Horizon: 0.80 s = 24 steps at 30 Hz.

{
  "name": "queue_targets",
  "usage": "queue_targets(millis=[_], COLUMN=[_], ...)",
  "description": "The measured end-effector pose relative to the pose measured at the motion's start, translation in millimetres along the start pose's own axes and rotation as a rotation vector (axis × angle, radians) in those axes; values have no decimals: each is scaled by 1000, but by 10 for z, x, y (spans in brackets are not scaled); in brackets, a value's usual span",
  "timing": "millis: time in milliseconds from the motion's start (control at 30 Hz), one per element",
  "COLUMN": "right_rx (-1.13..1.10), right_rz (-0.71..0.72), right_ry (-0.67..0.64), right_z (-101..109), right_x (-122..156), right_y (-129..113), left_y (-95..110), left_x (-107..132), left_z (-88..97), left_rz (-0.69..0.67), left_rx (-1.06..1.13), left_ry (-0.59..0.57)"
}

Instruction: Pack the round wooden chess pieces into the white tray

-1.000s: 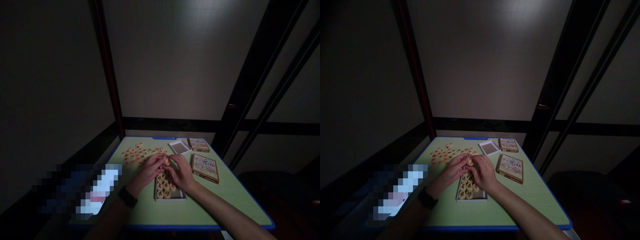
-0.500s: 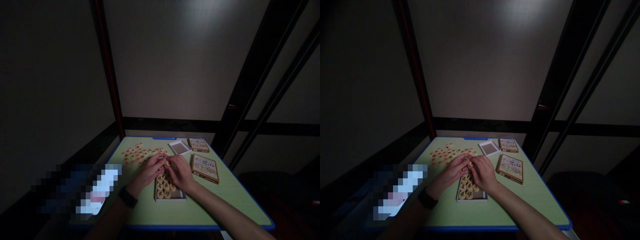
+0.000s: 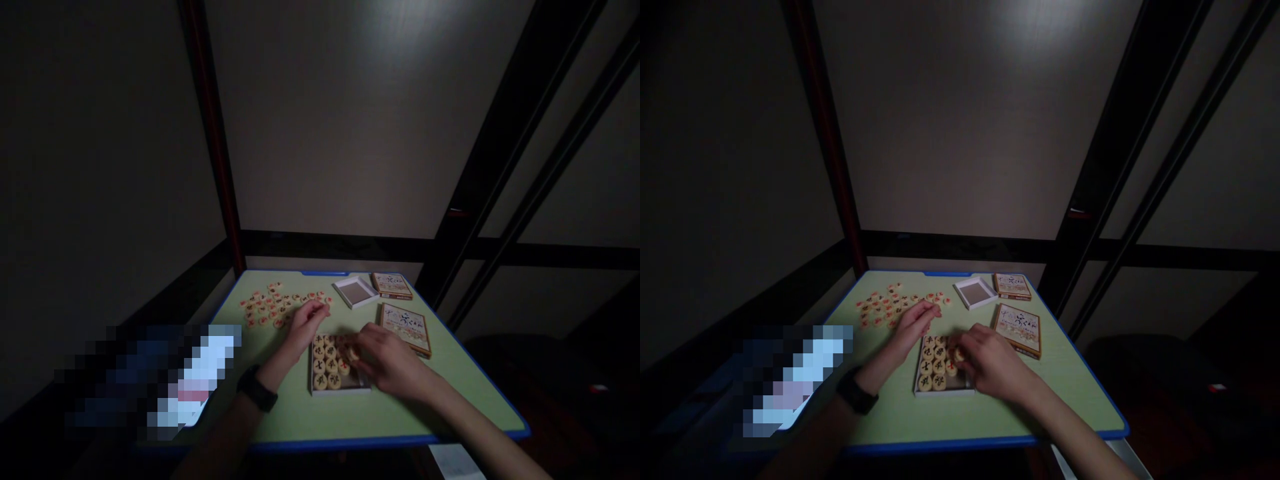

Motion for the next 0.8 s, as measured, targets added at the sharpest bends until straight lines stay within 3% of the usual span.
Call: queue_targets(millis=[267, 600, 800], right_rx=[216, 249, 170], right_rz=[-11, 9, -69], right_ry=[-73, -17, -6], right_z=[-145, -192, -106], right_x=[116, 127, 149], right_y=[-159, -165, -81], left_y=[-158, -140, -134], left_x=[-98, -88, -84], left_z=[-14, -8, -21], left_rz=[-60, -62, -58], left_rx=[-49, -55, -52], left_ry=[58, 48, 45])
Point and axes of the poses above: each hand's wrist, its own x-axis away from the middle knuckle, its own z-axis out of the back of the hand, y = z × x, the point moved 4 cm from there along -x, towards the middle knuckle, and after that the axes turned 5 degrees about x, right-handed, at the moved point
